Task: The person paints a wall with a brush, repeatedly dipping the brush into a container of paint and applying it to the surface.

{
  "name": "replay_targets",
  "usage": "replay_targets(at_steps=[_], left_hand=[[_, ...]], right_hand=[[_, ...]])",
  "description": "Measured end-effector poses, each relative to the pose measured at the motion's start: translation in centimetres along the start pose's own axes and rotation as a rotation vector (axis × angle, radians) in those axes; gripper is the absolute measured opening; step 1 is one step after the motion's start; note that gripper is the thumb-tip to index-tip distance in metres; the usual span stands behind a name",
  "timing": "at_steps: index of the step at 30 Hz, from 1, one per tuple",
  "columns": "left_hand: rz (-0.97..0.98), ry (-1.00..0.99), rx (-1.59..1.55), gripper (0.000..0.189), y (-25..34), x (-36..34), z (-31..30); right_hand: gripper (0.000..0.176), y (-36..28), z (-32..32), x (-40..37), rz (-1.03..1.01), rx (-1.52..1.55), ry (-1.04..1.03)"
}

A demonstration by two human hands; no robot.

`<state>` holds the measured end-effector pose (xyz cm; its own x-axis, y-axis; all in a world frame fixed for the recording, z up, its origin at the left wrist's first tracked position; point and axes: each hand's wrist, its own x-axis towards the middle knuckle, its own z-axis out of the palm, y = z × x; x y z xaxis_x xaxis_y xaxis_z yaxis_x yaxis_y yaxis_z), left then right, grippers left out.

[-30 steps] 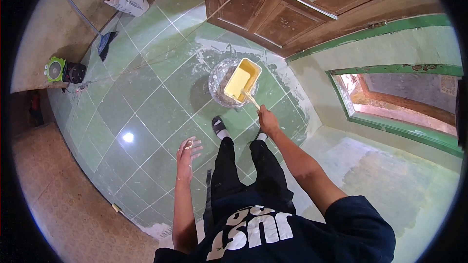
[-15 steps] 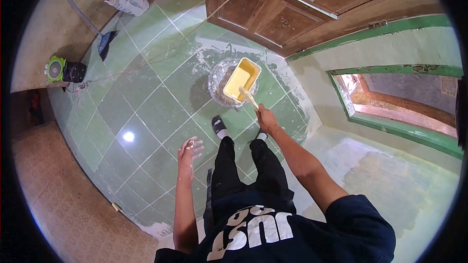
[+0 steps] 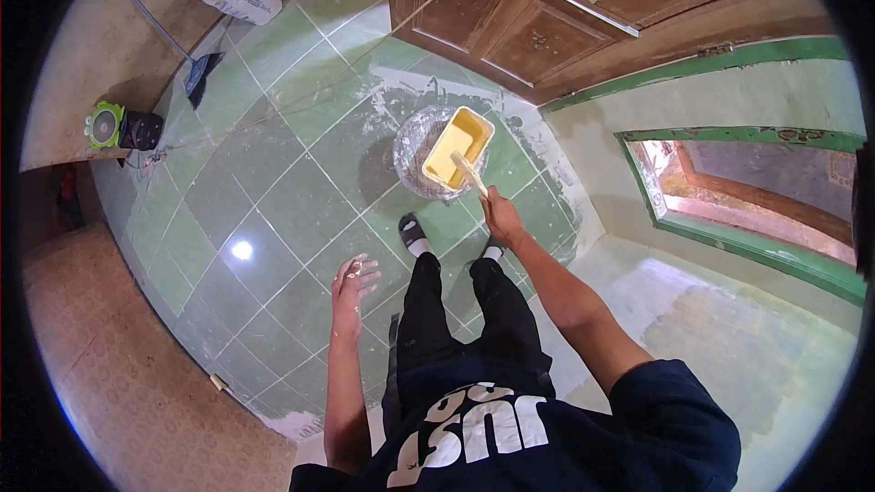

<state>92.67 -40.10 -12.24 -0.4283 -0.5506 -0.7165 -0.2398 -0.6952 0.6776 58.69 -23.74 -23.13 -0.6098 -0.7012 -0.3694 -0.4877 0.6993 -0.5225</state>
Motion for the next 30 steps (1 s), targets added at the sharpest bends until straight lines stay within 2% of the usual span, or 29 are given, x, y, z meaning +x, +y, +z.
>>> replay_targets(at_steps=[2,9,17,26,30], left_hand=[[0.008,0.002,0.001,0.048,0.3,-0.1,0.1],[0.020,0.004,0.004,0.047,0.4,0.2,0.4],[0.014,-0.003,0.013,0.047,0.6,0.1,1.0],[0.033,-0.042,0.022,0.047,1.7,0.2,2.1],[0.032,-0.075,0.025,0.044,2.2,0.5,2.9]], right_hand=[[0.025,1.5,0.9,0.2,0.046,-0.008,-0.086],[0.026,0.7,-0.1,-0.2,0.055,-0.016,-0.087],[0.025,-0.5,-1.0,-0.8,-0.059,0.003,0.088],[0.025,-2.4,-4.5,-3.0,0.043,-0.049,0.081],[0.028,-1.6,-4.3,-3.7,-0.010,-0.044,0.202]])
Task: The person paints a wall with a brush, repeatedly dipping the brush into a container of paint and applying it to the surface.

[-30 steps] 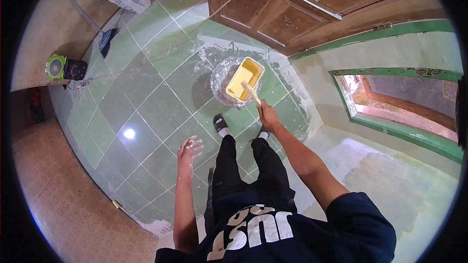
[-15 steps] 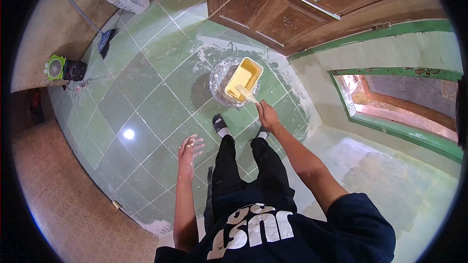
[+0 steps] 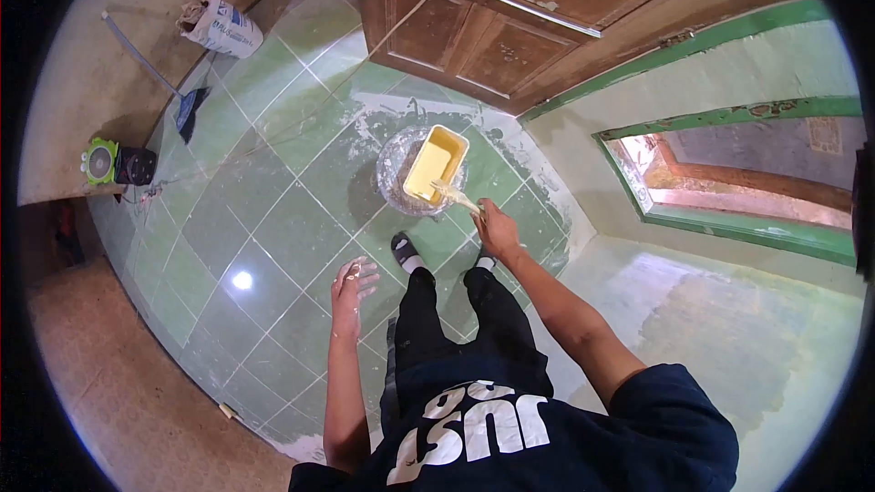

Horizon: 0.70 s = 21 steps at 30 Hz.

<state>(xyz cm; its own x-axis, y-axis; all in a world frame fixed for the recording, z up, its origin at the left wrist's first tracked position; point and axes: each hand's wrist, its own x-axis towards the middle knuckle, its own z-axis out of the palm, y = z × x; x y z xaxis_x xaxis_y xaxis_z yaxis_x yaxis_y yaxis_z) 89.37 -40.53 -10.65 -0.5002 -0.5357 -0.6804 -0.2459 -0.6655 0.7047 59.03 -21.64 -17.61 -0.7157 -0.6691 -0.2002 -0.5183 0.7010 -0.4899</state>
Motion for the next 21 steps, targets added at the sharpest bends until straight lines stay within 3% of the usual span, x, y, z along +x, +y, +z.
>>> replay_targets(at_steps=[6,11,15,21], left_hand=[[0.033,-0.052,0.069,0.044,1.8,0.0,2.2],[0.064,-0.164,0.134,0.042,3.6,0.7,6.9],[0.050,-0.291,0.190,0.040,4.0,1.1,13.4],[0.076,-0.473,0.319,0.038,2.8,1.2,26.7]], right_hand=[[0.029,-0.2,-2.7,-1.9,0.054,0.007,0.036],[0.031,0.6,-8.9,-5.0,0.142,0.236,0.212],[0.031,3.2,-16.3,-8.8,0.286,0.379,0.418],[0.032,14.2,-25.0,-14.3,0.421,0.411,0.719]])
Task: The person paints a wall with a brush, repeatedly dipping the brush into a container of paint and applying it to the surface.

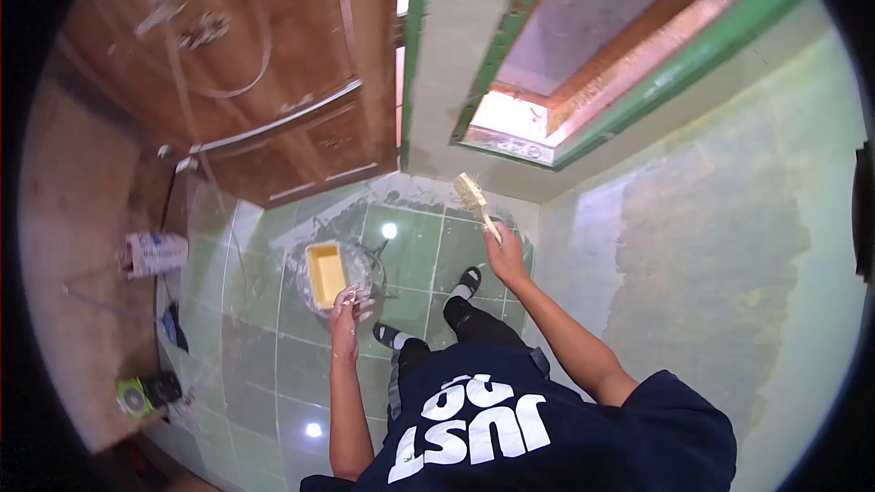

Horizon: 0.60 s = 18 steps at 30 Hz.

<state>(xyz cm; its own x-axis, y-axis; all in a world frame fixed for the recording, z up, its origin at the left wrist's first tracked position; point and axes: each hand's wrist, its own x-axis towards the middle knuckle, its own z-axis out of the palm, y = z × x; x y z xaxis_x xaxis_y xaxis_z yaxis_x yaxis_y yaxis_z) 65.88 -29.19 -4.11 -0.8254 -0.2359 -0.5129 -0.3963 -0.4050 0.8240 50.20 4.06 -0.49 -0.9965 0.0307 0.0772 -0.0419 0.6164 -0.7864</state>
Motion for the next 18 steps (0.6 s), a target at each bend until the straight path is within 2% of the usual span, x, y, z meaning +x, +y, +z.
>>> replay_targets(at_steps=[3,11,14,18], left_hand=[[0.017,-0.078,0.058,0.038,2.7,3.0,7.9],[-0.022,-0.351,0.196,0.043,5.4,10.8,27.7],[-0.044,-0.458,0.217,0.046,7.2,13.1,33.2],[-0.115,-0.504,0.294,0.041,8.0,17.9,37.0]], right_hand=[[0.034,4.0,-6.3,3.7,0.060,0.044,0.165],[0.036,11.9,-21.4,10.7,0.236,0.061,0.478],[0.037,16.2,-24.0,12.8,0.304,0.140,0.670],[0.033,21.0,-25.6,15.2,0.408,0.286,0.790]])
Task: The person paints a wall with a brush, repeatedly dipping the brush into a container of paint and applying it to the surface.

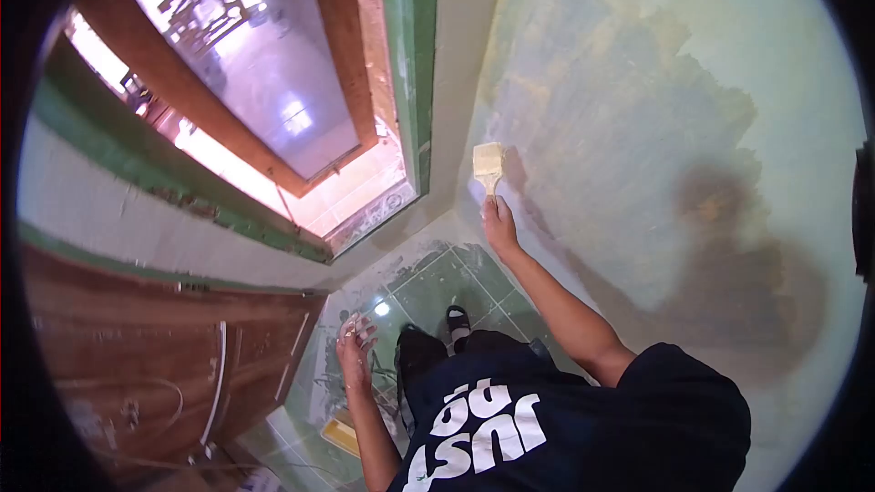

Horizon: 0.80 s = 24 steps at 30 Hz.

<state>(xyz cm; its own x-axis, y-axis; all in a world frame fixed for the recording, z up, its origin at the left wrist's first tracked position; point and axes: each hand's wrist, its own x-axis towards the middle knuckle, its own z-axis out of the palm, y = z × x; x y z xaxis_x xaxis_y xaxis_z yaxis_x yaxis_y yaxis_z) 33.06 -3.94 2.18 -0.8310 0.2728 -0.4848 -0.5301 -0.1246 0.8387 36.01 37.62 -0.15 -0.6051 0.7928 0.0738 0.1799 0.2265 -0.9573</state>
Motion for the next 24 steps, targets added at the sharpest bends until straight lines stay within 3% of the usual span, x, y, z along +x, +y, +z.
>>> replay_targets(at_steps=[5,8,11,15,18,21,22,24], left_hand=[[-0.033,-0.102,0.099,0.047,4.6,7.8,-0.3],[-0.042,-0.180,0.145,0.044,9.4,12.4,1.7],[-0.044,-0.324,0.176,0.043,13.3,17.9,2.7],[-0.057,-0.432,0.279,0.040,16.7,21.7,4.9],[-0.083,-0.508,0.290,0.041,18.0,24.9,4.6],[-0.088,-0.530,0.280,0.044,17.7,26.1,4.8],[-0.100,-0.520,0.284,0.044,17.7,26.4,5.0],[-0.130,-0.520,0.293,0.045,18.1,27.5,4.2]], right_hand=[[0.020,-4.9,4.1,5.2,0.307,0.480,-0.016],[0.026,-5.2,7.2,8.1,0.379,0.406,0.058],[0.031,-1.0,11.6,11.5,0.287,0.367,0.187],[0.037,-0.8,14.1,14.4,0.331,0.406,0.290],[0.037,-2.1,16.1,16.5,0.099,0.165,0.449],[0.035,-3.7,16.0,17.2,0.020,0.085,0.530],[0.035,-3.0,16.1,17.9,0.021,0.088,0.532],[0.034,-1.8,17.2,18.6,0.235,0.315,0.520]])
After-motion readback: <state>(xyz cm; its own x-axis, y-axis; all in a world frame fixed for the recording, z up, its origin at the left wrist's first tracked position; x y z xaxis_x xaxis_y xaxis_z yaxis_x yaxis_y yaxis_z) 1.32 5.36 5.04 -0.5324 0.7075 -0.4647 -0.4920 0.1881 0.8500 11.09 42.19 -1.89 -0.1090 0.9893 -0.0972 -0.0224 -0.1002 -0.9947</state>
